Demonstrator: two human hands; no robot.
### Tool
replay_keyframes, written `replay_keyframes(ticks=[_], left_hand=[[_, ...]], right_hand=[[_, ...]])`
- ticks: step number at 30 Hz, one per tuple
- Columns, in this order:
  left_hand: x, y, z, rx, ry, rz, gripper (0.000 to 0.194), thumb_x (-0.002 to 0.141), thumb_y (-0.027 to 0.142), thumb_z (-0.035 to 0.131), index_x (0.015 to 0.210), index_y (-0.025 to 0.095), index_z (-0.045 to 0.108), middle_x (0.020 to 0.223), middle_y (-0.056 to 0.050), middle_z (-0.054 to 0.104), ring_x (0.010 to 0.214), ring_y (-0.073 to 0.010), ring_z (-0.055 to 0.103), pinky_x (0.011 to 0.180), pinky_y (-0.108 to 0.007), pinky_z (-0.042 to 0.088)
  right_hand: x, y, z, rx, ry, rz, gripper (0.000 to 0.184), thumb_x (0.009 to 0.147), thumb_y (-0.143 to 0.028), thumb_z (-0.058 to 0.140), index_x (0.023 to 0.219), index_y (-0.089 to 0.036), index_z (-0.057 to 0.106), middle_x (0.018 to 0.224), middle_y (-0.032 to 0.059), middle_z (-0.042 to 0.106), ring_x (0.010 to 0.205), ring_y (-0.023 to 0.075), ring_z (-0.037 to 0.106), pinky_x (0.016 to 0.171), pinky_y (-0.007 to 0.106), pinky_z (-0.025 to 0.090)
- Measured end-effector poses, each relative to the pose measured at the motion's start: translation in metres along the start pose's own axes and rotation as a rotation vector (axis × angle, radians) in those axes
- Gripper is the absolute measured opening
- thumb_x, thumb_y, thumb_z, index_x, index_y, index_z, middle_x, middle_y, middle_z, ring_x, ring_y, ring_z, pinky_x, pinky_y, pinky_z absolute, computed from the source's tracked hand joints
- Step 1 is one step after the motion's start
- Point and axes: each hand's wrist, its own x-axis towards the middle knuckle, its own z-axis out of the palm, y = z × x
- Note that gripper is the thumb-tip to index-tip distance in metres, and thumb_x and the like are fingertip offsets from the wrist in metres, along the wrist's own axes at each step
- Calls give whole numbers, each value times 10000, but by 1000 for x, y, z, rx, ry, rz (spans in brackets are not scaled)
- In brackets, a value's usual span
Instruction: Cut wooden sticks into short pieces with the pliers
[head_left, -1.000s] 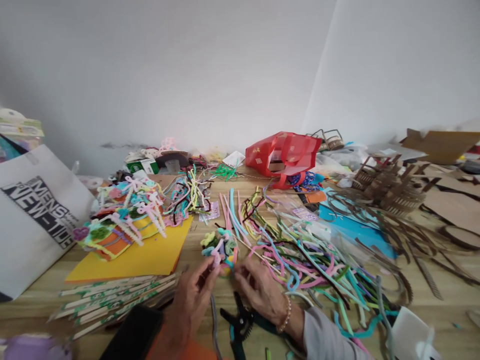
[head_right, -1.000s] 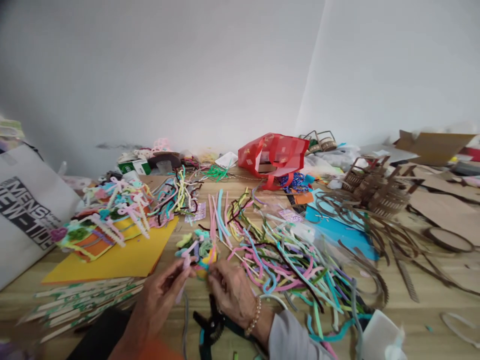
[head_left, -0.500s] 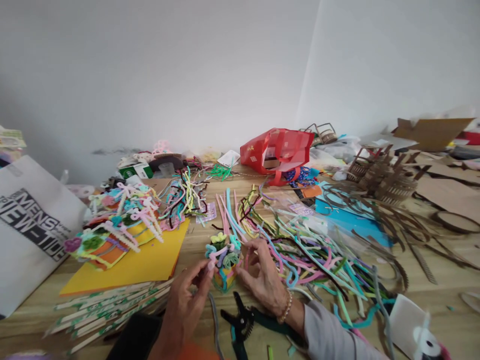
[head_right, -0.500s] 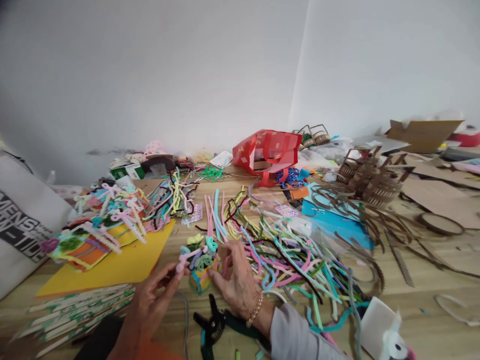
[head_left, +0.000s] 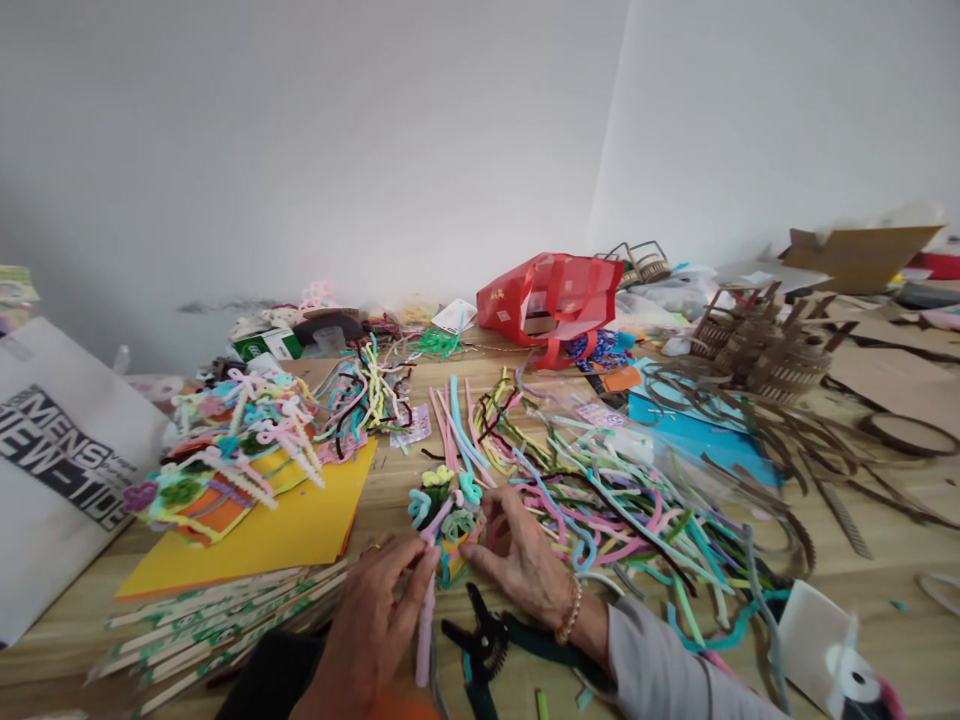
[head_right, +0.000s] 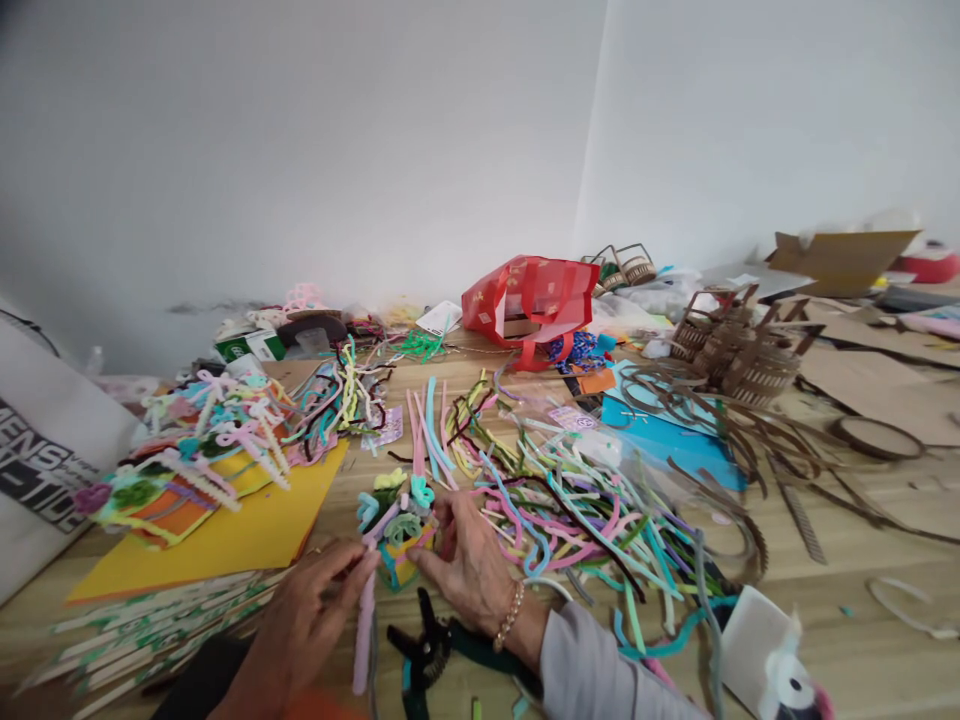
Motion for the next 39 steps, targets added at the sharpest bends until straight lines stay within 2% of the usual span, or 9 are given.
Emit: replay_keyframes(ticks=[4, 7, 13, 17, 22, 28, 30, 35, 39], left_hand=[[-2, -2, 0, -138, -36, -156, 336, 880, 477, 467, 739, 205, 602, 703, -18, 625, 702, -184, 588, 669, -248, 452], [-1, -2, -1, -276, -82, -272, 393, 858, 539, 473, 710, 191, 580, 633, 7, 538, 631, -158, 531, 586, -225, 431], [1, -2, 0, -590, -212, -406, 463, 777, 633, 549, 681, 180, 532, 536, 53, 413, 487, -96, 386, 456, -191, 335], [2, -2, 4, -659, -299, -487, 519, 679, 693, 607, 677, 177, 553, 466, 74, 375, 419, -80, 321, 404, -190, 281], [4, 3, 7, -679, -299, -590, 525, 608, 697, 651, 649, 188, 529, 427, 91, 349, 384, -65, 262, 379, -189, 217], [5, 11, 8, -672, -263, -624, 521, 579, 697, 650, 634, 196, 520, 425, 98, 308, 392, -67, 225, 385, -200, 167], [6, 11, 9, -651, -260, -612, 509, 593, 695, 633, 622, 198, 529, 432, 85, 334, 399, -79, 257, 395, -207, 203], [5, 3, 9, -563, -160, -433, 443, 663, 605, 635, 560, 176, 594, 568, 8, 507, 569, -134, 432, 540, -221, 352], [4, -6, 7, -527, -215, -470, 451, 711, 606, 593, 674, 165, 679, 616, -7, 588, 585, -151, 478, 551, -226, 383]], right_hand=[[0, 3, 2, 0, 6, -4, 290, 785, -280, 684, 950, -200, 459, 839, -9, 502, 731, 156, 484, 675, 295, 416], [0, 4, 4, 28, 0, -3, 280, 790, -272, 679, 940, -205, 452, 828, -15, 508, 702, 148, 490, 648, 285, 416], [1, 2, 4, 46, -17, 13, 257, 796, -262, 667, 921, -207, 450, 810, -16, 529, 677, 144, 508, 619, 275, 419], [0, 1, 3, 63, -24, 21, 248, 791, -236, 661, 920, -207, 451, 808, -17, 529, 672, 139, 507, 614, 270, 422], [0, 5, 5, 62, -16, 12, 259, 780, -222, 667, 941, -207, 464, 835, -13, 526, 694, 142, 505, 626, 272, 425], [0, 5, 5, 74, -21, 5, 253, 791, -216, 657, 947, -207, 458, 836, -14, 525, 687, 140, 509, 622, 272, 429], [0, 5, 5, 70, -23, 9, 251, 796, -217, 652, 949, -207, 454, 836, -12, 526, 683, 141, 507, 619, 274, 429], [1, 7, 7, 39, 4, 3, 252, 790, -228, 662, 941, -204, 461, 844, -3, 522, 694, 151, 502, 626, 285, 427], [2, 10, 7, 29, 9, 1, 261, 791, -233, 663, 960, -203, 466, 847, 2, 529, 691, 155, 499, 623, 289, 427]])
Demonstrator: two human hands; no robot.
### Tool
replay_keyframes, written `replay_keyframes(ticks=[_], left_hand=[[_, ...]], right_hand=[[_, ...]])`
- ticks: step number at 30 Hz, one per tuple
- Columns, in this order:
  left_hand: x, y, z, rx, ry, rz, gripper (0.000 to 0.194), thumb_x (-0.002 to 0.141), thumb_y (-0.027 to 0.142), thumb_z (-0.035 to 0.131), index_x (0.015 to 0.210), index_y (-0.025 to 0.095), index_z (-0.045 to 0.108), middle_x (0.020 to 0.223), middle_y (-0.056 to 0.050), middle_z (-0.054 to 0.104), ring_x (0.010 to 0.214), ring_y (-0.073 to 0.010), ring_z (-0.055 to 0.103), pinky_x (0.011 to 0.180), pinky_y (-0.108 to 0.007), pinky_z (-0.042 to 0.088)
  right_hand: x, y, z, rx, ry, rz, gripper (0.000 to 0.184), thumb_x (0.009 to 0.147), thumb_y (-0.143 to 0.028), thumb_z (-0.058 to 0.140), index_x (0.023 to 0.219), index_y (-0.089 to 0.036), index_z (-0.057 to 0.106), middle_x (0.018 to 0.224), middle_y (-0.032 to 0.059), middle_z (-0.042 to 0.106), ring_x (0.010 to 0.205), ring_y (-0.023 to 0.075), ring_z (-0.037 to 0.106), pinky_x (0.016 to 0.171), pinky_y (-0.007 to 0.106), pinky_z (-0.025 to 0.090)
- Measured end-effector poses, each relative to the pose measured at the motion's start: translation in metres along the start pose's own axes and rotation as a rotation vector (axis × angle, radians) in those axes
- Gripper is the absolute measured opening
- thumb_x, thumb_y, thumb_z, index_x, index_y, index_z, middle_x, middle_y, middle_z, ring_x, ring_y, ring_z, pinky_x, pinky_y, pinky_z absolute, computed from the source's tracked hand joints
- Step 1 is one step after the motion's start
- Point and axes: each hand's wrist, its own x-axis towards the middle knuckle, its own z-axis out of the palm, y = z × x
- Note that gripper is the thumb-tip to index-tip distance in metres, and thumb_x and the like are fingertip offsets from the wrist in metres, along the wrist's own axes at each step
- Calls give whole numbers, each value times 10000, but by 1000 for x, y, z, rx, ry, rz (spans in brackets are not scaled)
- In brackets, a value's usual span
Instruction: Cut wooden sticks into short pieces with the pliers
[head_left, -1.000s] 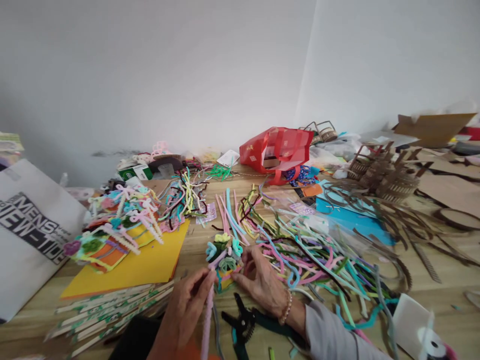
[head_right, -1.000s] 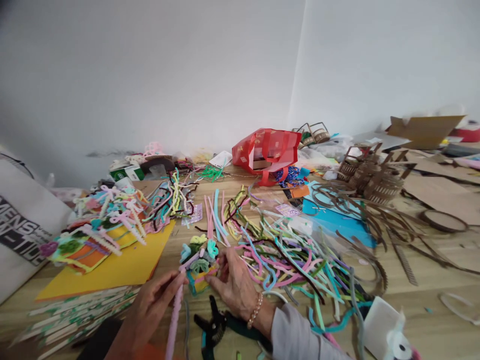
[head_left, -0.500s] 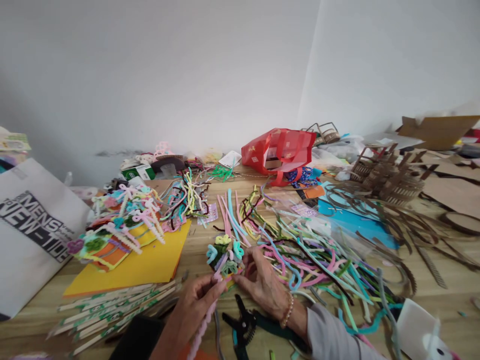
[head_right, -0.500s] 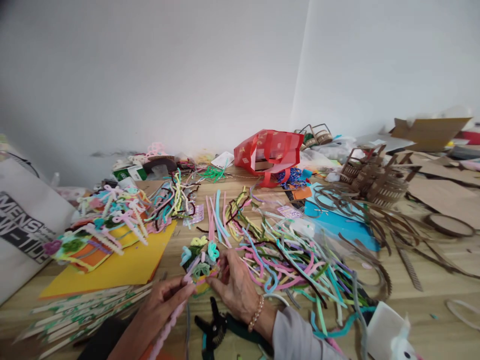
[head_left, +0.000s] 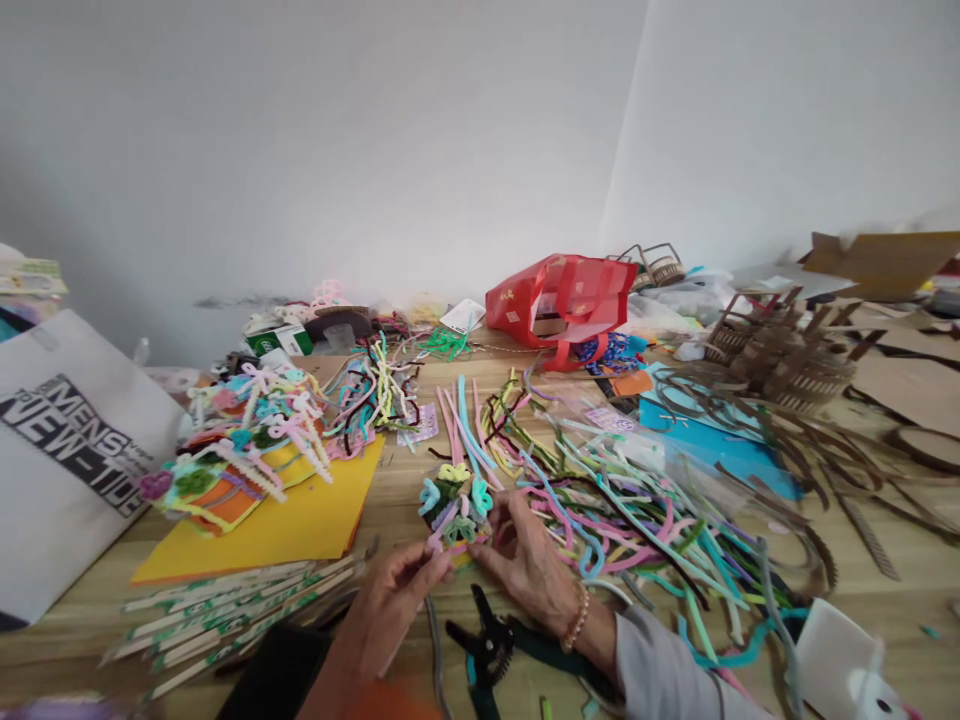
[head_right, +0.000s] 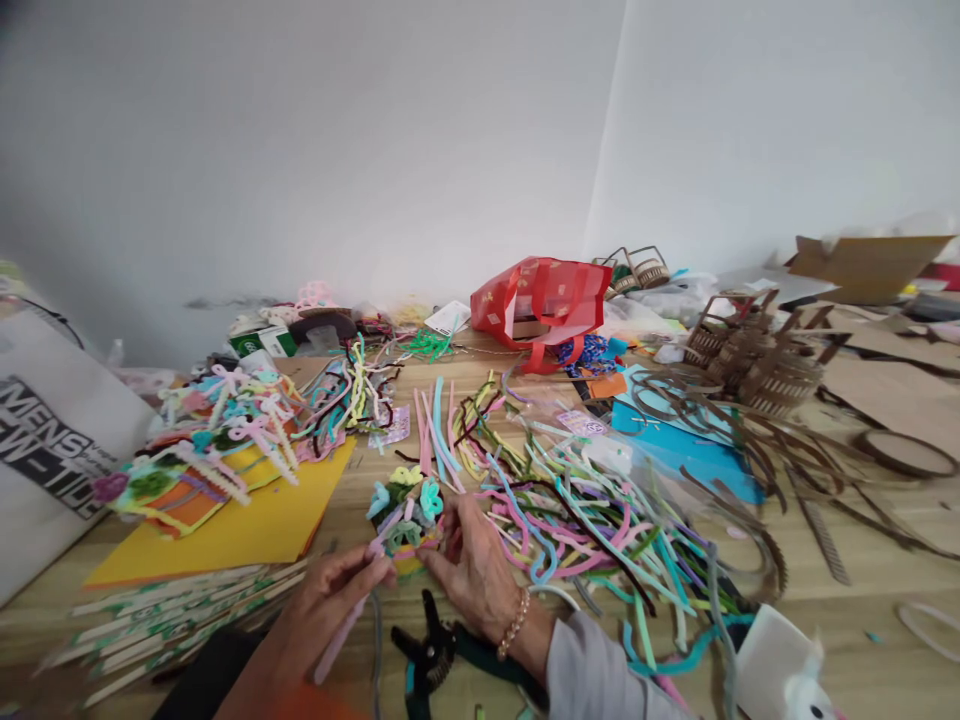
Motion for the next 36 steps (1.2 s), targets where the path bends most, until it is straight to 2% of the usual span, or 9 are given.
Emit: replay_keyframes(ticks=[6, 8, 13, 19, 26, 29, 31, 33, 36], left_hand=[[3, 0, -2, -45, 12, 38, 398, 760, 551, 582, 791, 181, 728, 832, -36, 717, 876, -228, 615, 829, -262, 454], [3, 1, -2, -84, 6, 54, 384, 780, 529, 575, 824, 180, 729, 873, -44, 727, 900, -226, 625, 852, -265, 457], [2, 4, 2, -184, 56, 11, 398, 754, 518, 612, 901, 160, 706, 961, -82, 727, 816, -219, 660, 650, -246, 499], [-1, 7, 5, -261, 86, -15, 442, 766, 537, 607, 956, 140, 656, 965, -99, 717, 511, -124, 603, 389, -194, 374], [-4, 4, 5, -384, 89, -18, 414, 797, 521, 607, 929, 130, 632, 606, -4, 640, 347, -33, 402, 354, -143, 228], [-4, 3, 6, -446, 52, -20, 387, 806, 511, 608, 872, 131, 638, 550, 24, 592, 362, -36, 384, 363, -145, 242], [-3, 2, 6, -477, 23, -14, 356, 808, 493, 620, 837, 139, 640, 557, 23, 597, 405, -57, 438, 396, -157, 310], [-3, 2, 7, -493, 18, -4, 315, 812, 463, 631, 807, 149, 645, 595, 7, 633, 487, -87, 520, 480, -177, 398], [-5, 3, 8, -496, 50, -2, 267, 828, 424, 629, 818, 160, 670, 683, -15, 691, 646, -130, 613, 663, -208, 470]], right_hand=[[0, -5, -4, 2, -9, 3, 185, 824, -212, 612, 933, -203, 462, 834, 1, 512, 706, 155, 495, 645, 292, 430], [0, -6, -4, 3, -7, -1, 177, 829, -216, 608, 928, -202, 462, 829, 1, 507, 705, 154, 492, 643, 290, 430], [0, -5, -3, -2, 1, -8, 172, 823, -200, 604, 921, -202, 463, 825, 4, 509, 716, 160, 491, 650, 295, 432], [-1, -7, -3, -4, 5, -12, 171, 824, -191, 595, 930, -203, 461, 854, 13, 514, 730, 160, 495, 660, 296, 435], [-1, -10, -4, -33, 20, -25, 188, 820, -216, 606, 923, -207, 449, 801, -7, 491, 690, 154, 479, 637, 284, 420], [-5, -12, -6, -58, 104, -72, 175, 832, -228, 587, 933, -210, 445, 782, -13, 467, 668, 151, 455, 626, 283, 404], [-9, -15, -7, -68, 126, -130, 126, 845, -227, 562, 911, -210, 456, 778, -7, 468, 659, 149, 444, 621, 283, 388], [-13, -20, -8, -78, 61, -204, 86, 843, -229, 554, 859, -212, 471, 740, -9, 466, 635, 146, 432, 600, 281, 364], [-16, -28, -9, -64, -155, -285, 87, 840, -248, 551, 784, -211, 494, 682, -18, 463, 605, 142, 422, 577, 278, 330]])
